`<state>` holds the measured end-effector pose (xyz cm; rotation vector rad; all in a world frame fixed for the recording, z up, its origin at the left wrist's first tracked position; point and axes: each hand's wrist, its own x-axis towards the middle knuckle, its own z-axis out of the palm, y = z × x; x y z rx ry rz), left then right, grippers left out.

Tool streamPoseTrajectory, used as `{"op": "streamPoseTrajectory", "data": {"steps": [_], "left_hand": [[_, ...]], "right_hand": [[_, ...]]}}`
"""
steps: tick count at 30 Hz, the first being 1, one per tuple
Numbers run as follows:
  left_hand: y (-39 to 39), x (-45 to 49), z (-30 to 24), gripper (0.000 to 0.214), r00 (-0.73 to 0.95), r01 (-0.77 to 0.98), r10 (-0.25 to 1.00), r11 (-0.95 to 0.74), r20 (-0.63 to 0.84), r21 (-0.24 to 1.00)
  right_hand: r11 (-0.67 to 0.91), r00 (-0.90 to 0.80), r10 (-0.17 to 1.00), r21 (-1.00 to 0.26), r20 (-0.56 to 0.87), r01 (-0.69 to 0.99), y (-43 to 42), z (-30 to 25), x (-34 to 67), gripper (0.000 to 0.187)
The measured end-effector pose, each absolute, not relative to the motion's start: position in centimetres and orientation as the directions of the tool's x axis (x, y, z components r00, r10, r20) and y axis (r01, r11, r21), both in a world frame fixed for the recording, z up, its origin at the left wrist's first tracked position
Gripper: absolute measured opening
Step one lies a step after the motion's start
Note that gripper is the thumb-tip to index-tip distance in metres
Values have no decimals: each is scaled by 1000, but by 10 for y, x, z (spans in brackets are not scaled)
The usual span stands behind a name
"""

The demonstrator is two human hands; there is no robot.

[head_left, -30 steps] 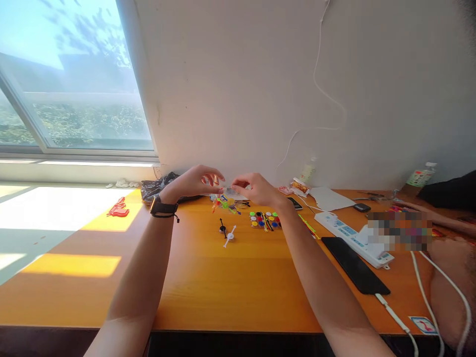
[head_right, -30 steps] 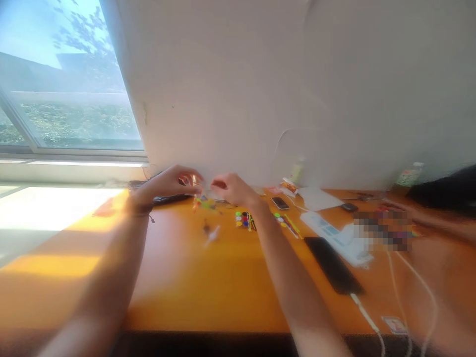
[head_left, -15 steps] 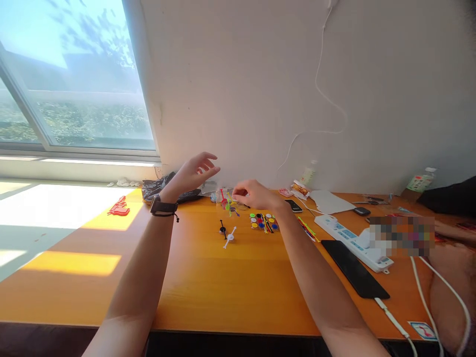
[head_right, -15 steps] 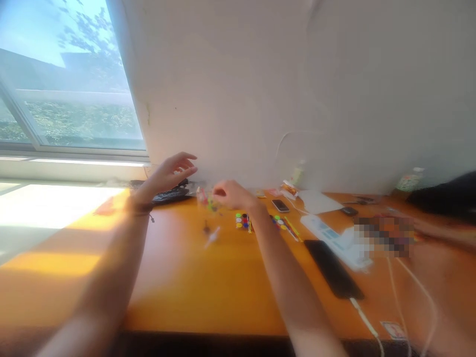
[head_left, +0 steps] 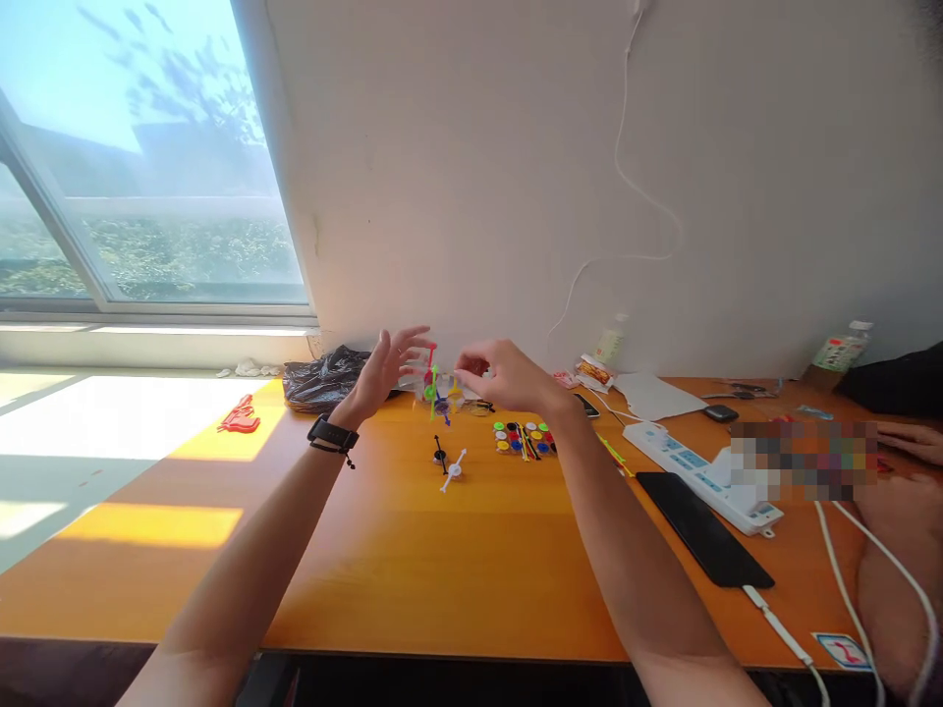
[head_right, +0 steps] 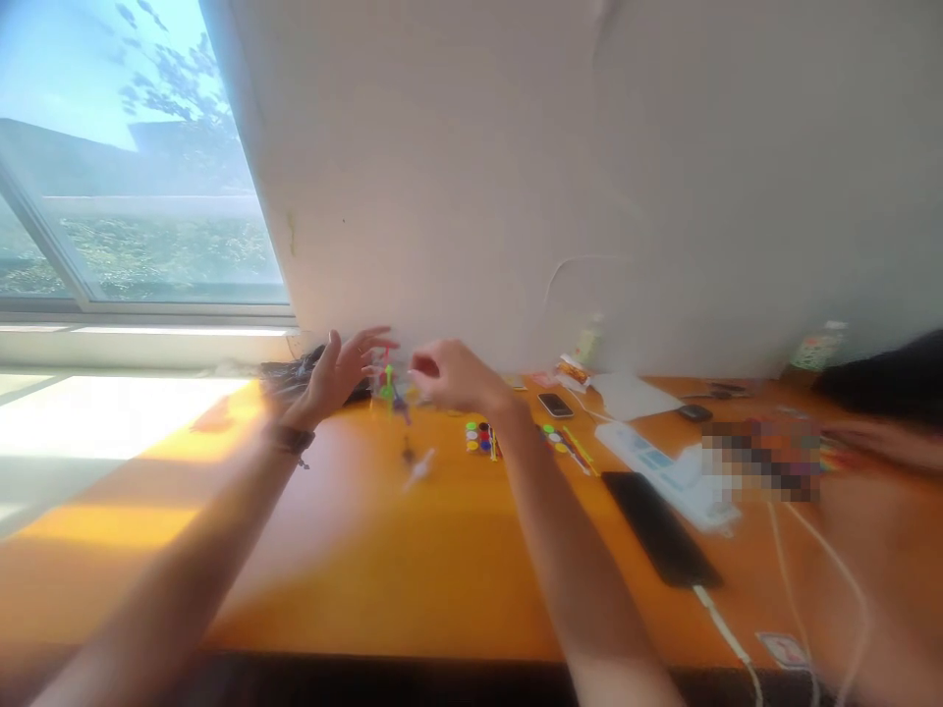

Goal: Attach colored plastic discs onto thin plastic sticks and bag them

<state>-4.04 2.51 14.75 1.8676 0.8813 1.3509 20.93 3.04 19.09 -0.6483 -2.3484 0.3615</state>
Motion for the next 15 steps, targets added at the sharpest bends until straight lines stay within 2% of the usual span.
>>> {"op": "streamPoseTrajectory", "data": {"steps": [4, 7, 9, 12, 15], "left_hand": [[12, -49, 92, 83, 348, 10, 854, -417, 388, 909], [-2, -51, 58, 82, 409, 25, 860, -343, 303, 939], [-9, -47, 44, 81, 461, 5, 861, -245, 215, 969], [-12, -37, 34, 62, 394, -35, 898, -201, 198, 979], [-12, -29, 33, 40, 336, -36, 917, -214, 214, 976]], "right_hand": [[842, -730, 503, -453, 463, 293, 32, 185, 195, 14], [839, -803, 457, -486, 383, 246, 31, 180, 186, 12], [852, -817, 439, -462, 374, 246, 27, 180, 182, 12], [877, -775, 440, -400, 453, 264, 19, 182, 181, 13], [879, -831, 421, -389, 363, 276, 14, 183, 182, 11]]}}
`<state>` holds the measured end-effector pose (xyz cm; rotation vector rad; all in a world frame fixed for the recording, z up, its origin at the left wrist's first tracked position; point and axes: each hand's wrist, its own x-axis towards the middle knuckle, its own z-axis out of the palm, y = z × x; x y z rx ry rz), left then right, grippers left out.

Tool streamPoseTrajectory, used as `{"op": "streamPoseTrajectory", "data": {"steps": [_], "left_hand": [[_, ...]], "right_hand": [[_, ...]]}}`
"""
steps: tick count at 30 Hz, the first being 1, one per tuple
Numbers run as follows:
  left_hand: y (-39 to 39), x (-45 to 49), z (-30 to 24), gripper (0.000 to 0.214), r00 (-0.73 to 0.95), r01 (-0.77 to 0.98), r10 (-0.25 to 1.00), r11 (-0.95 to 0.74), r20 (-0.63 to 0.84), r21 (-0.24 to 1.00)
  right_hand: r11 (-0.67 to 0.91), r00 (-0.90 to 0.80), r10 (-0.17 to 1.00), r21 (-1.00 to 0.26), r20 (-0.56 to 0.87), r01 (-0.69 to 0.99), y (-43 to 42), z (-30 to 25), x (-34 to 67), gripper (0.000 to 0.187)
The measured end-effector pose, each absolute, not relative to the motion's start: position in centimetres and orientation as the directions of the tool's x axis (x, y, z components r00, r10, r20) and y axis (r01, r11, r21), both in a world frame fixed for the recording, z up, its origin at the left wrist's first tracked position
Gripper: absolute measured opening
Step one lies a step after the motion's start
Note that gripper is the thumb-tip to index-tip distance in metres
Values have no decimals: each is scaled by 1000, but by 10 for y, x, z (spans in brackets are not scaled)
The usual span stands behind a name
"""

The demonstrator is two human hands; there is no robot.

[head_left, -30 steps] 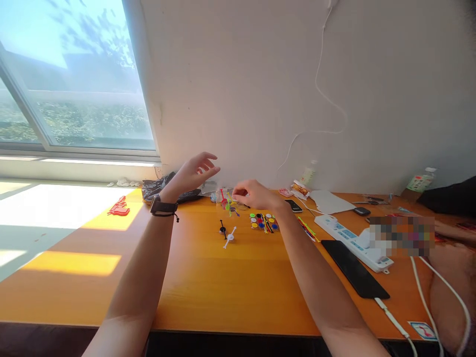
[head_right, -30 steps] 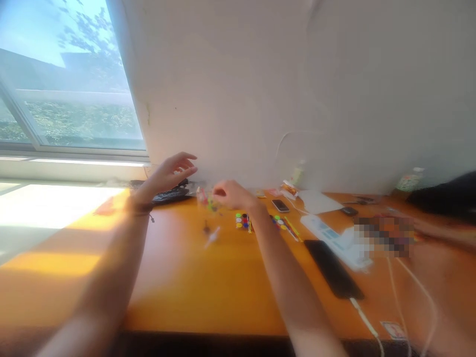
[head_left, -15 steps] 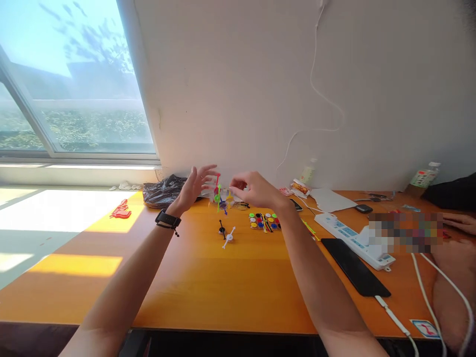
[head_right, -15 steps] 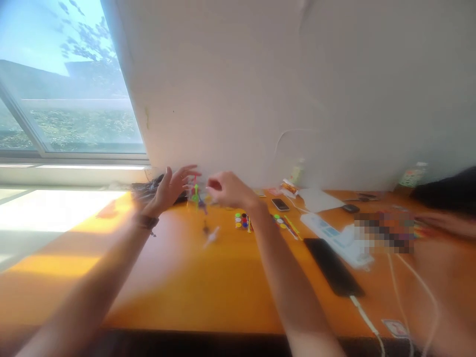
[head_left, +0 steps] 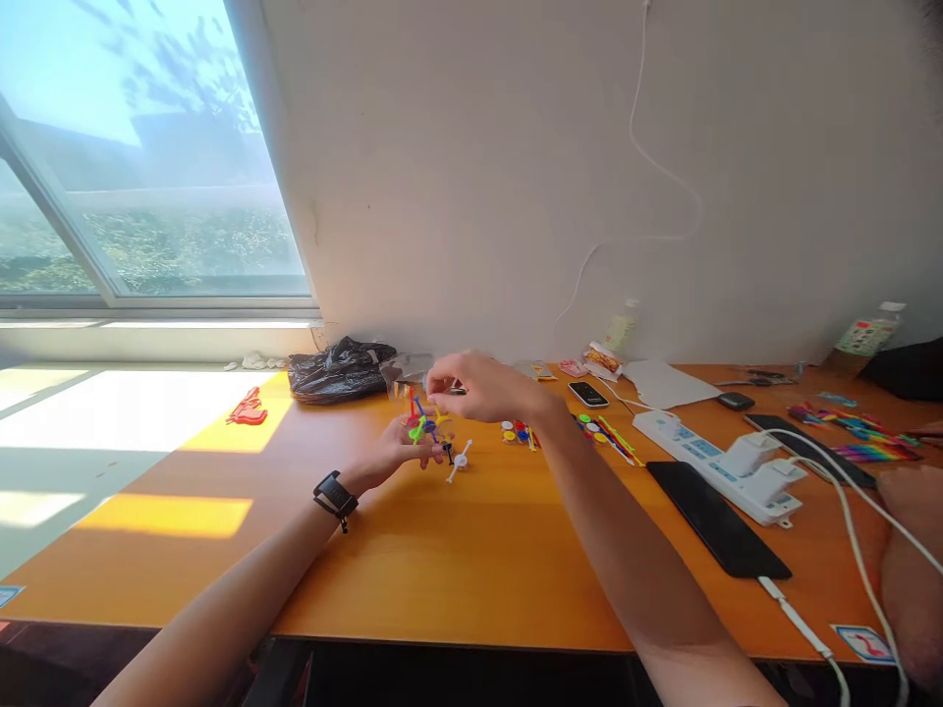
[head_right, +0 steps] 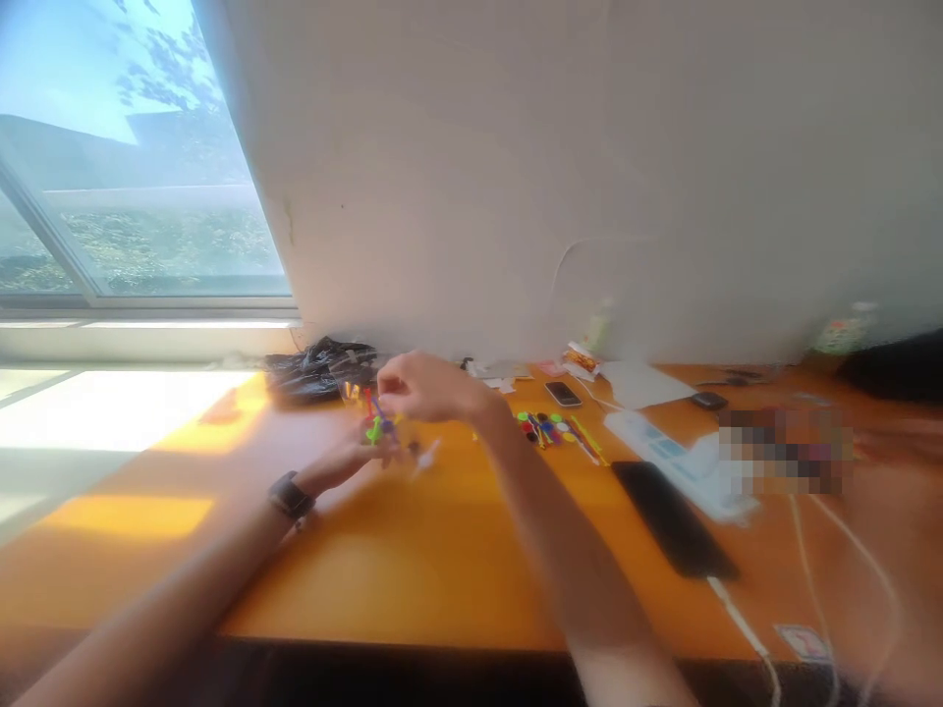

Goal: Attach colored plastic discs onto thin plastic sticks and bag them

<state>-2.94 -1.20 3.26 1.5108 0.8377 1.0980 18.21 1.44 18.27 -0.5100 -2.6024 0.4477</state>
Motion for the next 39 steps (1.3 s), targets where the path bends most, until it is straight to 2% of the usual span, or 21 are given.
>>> {"op": "streamPoseTrajectory", "data": {"steps": [3, 7, 9, 11, 12, 14, 16, 18, 20, 25, 30, 39], "left_hand": [[-12, -25, 33, 34, 320, -12, 923, -223, 215, 975], [-12, -21, 29, 40, 249, -28, 943, -220, 220, 975], [-8, -21, 26, 42, 152, -60, 970, -181, 188, 982], [-3, -22, 22, 44, 32, -123, 990, -133, 138, 983], [0, -24, 20, 46, -24, -156, 993, -117, 115, 981], [6, -27, 17, 49, -119, -193, 989, -107, 85, 975], [10, -31, 14, 51, -201, -190, 977, -109, 70, 976], [13, -34, 12, 52, -269, -175, 961, -112, 62, 978], [15, -36, 10, 53, -318, -169, 946, -117, 58, 979], [21, -41, 7, 52, -379, -158, 921, -158, 88, 975], [20, -42, 8, 50, -398, -137, 911, -178, 110, 975], [17, -37, 9, 52, -342, -105, 932, -165, 121, 981]], "right_hand": [[892, -871, 376, -380, 317, 246, 20, 175, 179, 14], [923, -831, 319, -349, 455, 163, 37, 158, 167, 16], [950, -737, 287, -281, 611, 137, 46, 152, 161, 13], [951, -553, 306, -230, 775, 205, 54, 148, 159, 11], [934, -481, 344, -242, 807, 263, 59, 145, 160, 12], [873, -511, 475, -312, 717, 374, 67, 139, 162, 16], [796, -684, 604, -343, 409, 498, 74, 129, 164, 17], [734, -752, 656, -286, 64, 616, 78, 115, 164, 15], [707, -739, 670, -241, -73, 665, 79, 100, 159, 15], [675, -700, 696, -187, -157, 713, 76, 70, 142, 22], [647, -669, 722, -170, -176, 743, 79, 58, 136, 27], [579, -618, 775, -243, -131, 778, 87, 55, 136, 17]]}}
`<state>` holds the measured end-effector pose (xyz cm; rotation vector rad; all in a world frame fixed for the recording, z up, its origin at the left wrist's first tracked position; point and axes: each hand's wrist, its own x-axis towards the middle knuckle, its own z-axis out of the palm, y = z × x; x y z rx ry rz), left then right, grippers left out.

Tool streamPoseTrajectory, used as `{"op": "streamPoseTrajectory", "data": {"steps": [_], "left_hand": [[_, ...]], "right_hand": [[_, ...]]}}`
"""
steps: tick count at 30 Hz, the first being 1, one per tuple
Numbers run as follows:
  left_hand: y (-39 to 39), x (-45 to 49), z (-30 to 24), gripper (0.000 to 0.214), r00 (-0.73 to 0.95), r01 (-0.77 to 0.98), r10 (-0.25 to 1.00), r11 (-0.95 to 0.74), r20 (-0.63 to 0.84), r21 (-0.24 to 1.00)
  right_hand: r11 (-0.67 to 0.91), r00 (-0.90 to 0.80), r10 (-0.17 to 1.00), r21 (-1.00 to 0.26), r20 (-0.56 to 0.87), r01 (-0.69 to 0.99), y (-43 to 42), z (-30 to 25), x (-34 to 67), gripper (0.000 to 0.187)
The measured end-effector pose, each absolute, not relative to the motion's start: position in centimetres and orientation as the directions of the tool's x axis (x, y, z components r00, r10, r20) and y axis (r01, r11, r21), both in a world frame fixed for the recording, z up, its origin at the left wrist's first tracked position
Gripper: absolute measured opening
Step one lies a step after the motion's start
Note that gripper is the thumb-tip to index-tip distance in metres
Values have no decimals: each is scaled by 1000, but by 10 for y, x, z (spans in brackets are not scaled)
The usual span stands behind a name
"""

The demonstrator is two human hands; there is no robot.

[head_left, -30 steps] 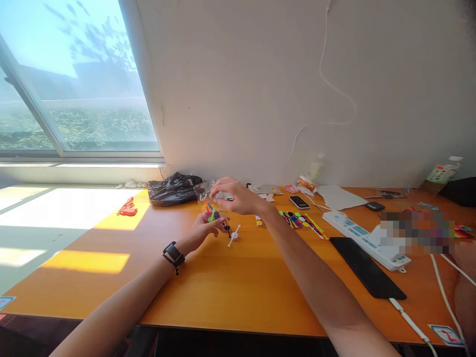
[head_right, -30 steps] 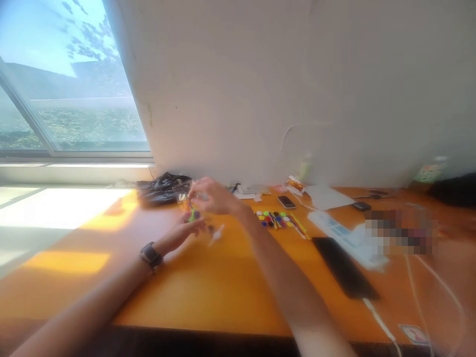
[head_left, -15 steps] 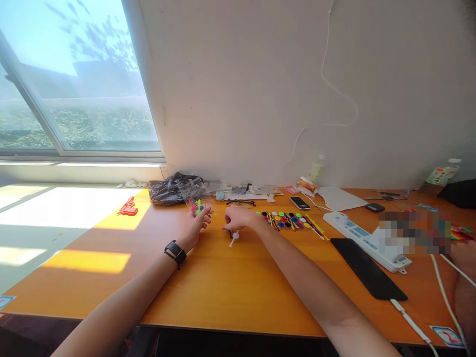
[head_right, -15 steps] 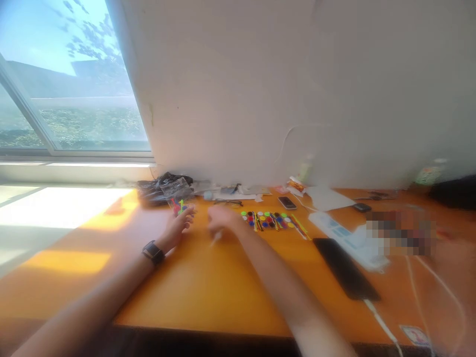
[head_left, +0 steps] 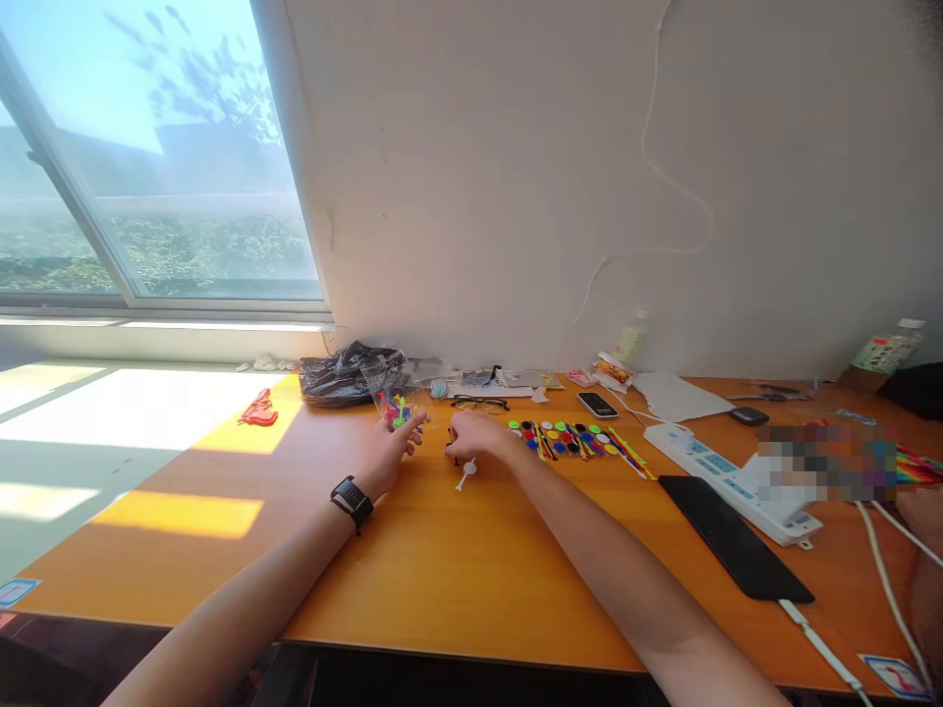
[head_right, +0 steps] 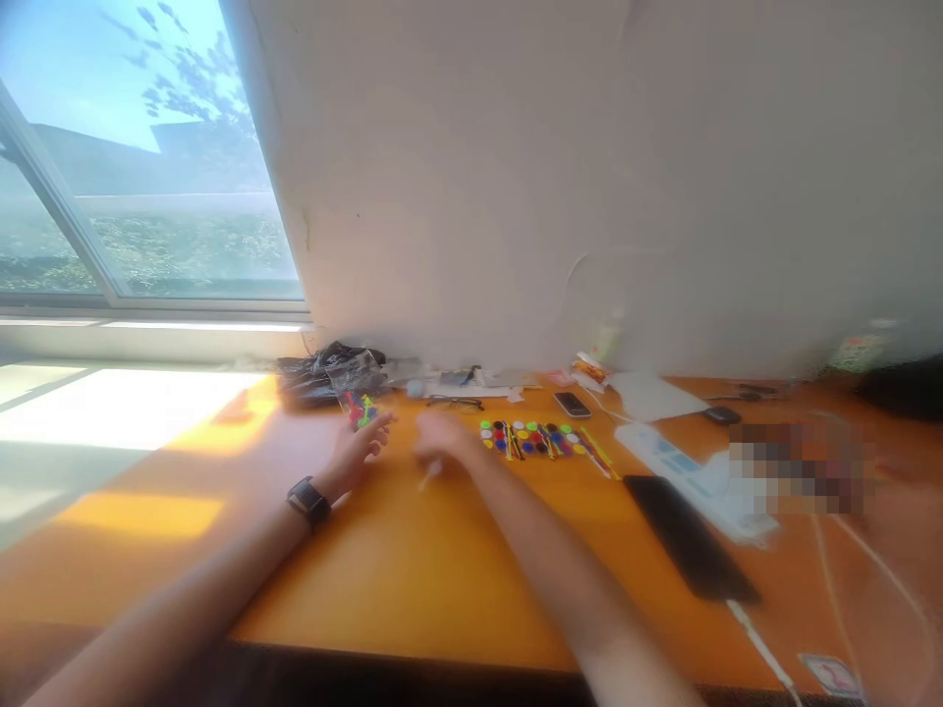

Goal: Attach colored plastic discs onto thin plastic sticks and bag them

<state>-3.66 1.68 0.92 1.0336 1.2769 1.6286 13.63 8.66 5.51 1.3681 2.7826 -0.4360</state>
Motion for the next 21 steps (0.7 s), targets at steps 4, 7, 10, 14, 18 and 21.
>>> {"op": "streamPoseTrajectory", "data": {"steps": [4, 7, 10, 14, 18, 21], "left_hand": [[17, -37, 10, 50, -353, -99, 926, -175, 130, 980], [16, -35, 10, 50, -329, -105, 932, -195, 151, 975], [13, -31, 10, 47, -252, -78, 951, -204, 178, 976], [8, -24, 9, 47, -197, 26, 952, -233, 233, 972], [4, -17, 7, 47, -101, 84, 932, -340, 348, 936], [-1, -12, 7, 44, -48, 82, 921, -383, 387, 920]], "right_hand": [[561, -611, 791, -361, -33, 745, 99, 74, 149, 25], [535, -577, 815, -464, 61, 706, 106, 97, 168, 23], [525, -527, 833, -542, 169, 656, 107, 125, 191, 30], [712, -474, 701, -556, 533, 429, 91, 159, 215, 32], [785, -543, 620, -459, 566, 417, 64, 178, 220, 32], [802, -617, 597, -368, 512, 471, 50, 181, 214, 26]]}}
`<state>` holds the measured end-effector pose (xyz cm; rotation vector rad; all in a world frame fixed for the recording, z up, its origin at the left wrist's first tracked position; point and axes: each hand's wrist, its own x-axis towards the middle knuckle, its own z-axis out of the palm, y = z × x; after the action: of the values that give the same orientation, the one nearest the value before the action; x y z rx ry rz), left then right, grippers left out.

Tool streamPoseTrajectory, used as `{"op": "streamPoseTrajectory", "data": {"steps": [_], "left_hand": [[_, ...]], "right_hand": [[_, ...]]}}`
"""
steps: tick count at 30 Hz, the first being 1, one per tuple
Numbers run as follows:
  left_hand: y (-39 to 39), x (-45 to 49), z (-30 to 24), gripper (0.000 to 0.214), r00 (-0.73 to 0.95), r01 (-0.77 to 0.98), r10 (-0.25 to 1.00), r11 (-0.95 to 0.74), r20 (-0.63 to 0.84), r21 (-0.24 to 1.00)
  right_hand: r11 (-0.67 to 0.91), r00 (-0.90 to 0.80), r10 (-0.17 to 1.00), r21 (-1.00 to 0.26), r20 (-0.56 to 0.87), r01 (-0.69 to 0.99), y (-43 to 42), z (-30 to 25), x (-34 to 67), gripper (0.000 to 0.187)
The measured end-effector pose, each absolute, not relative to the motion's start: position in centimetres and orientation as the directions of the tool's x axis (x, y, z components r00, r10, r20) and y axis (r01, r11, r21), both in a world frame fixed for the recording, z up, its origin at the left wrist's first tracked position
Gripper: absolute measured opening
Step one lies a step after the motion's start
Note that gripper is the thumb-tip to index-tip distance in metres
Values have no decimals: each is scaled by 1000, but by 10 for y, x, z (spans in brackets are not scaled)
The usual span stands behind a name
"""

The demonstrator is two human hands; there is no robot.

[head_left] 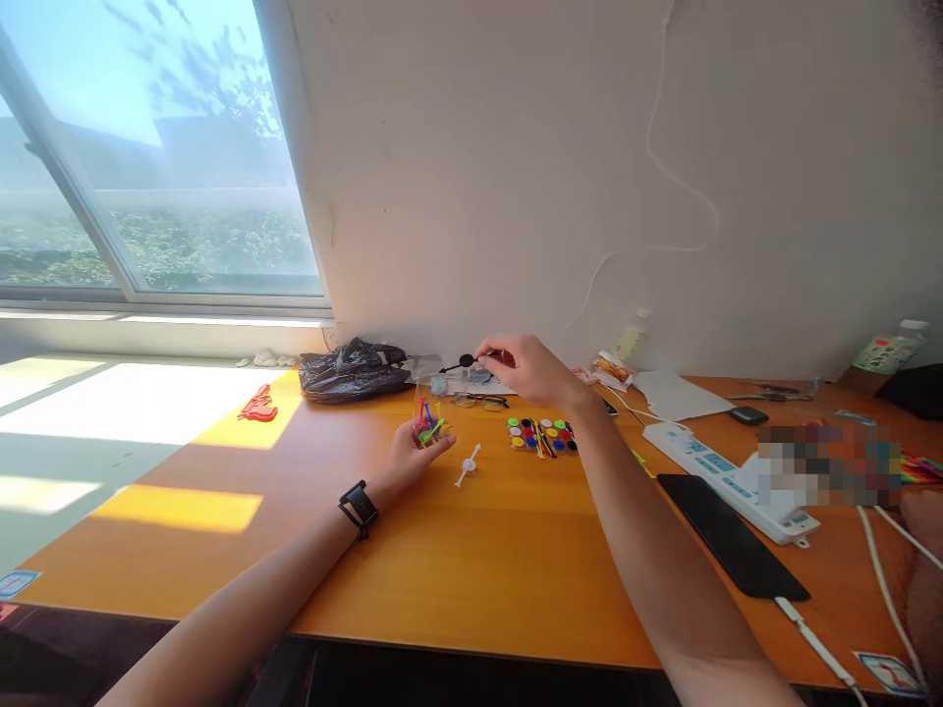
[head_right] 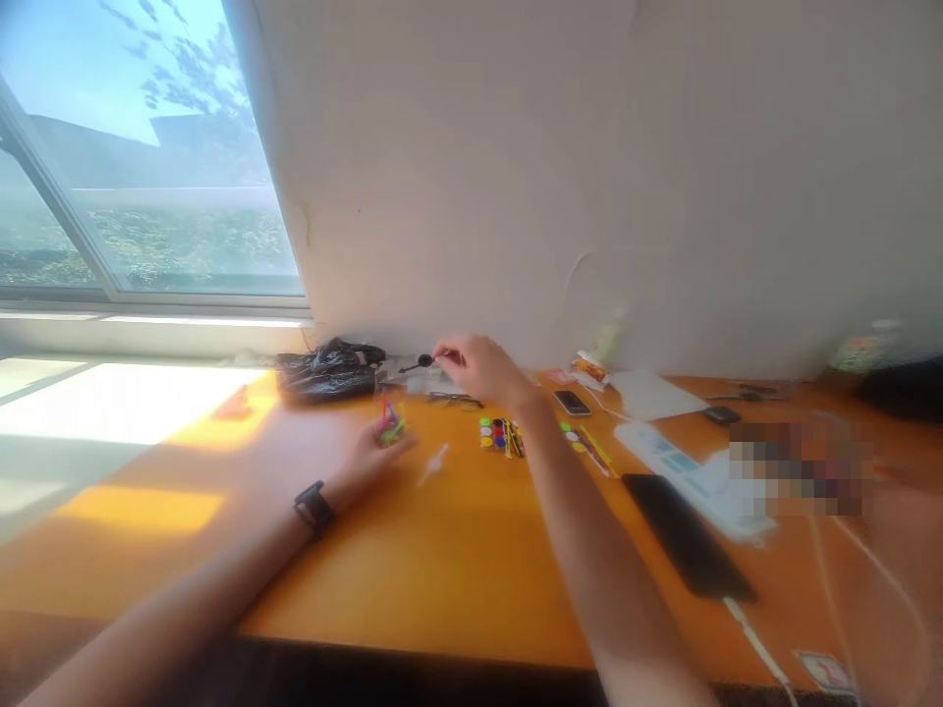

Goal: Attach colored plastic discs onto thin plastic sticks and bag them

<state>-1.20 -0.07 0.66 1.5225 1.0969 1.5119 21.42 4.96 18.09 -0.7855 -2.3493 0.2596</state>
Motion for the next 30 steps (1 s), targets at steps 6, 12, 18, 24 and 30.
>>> {"op": "streamPoseTrajectory", "data": {"steps": [6, 12, 18, 24, 30], "left_hand": [[-5, -9, 7, 39, -2, 108, 925, -376, 379, 920], [-4, -10, 5, 39, -28, 146, 919, -385, 393, 911], [-8, -8, 10, 37, -3, 172, 912, -404, 410, 899], [-7, -8, 7, 37, -9, 171, 913, -400, 407, 900], [-6, -8, 3, 33, -54, 276, 882, -437, 468, 856]], "right_hand": [[840, -727, 542, -232, 421, 491, 41, 174, 198, 16], [809, -726, 576, -134, 376, 573, 35, 167, 185, 13], [817, -757, 568, -103, 324, 568, 31, 163, 176, 12], [828, -758, 550, -113, 350, 549, 29, 166, 178, 17], [778, -710, 601, -63, 368, 626, 20, 170, 178, 14]]}}
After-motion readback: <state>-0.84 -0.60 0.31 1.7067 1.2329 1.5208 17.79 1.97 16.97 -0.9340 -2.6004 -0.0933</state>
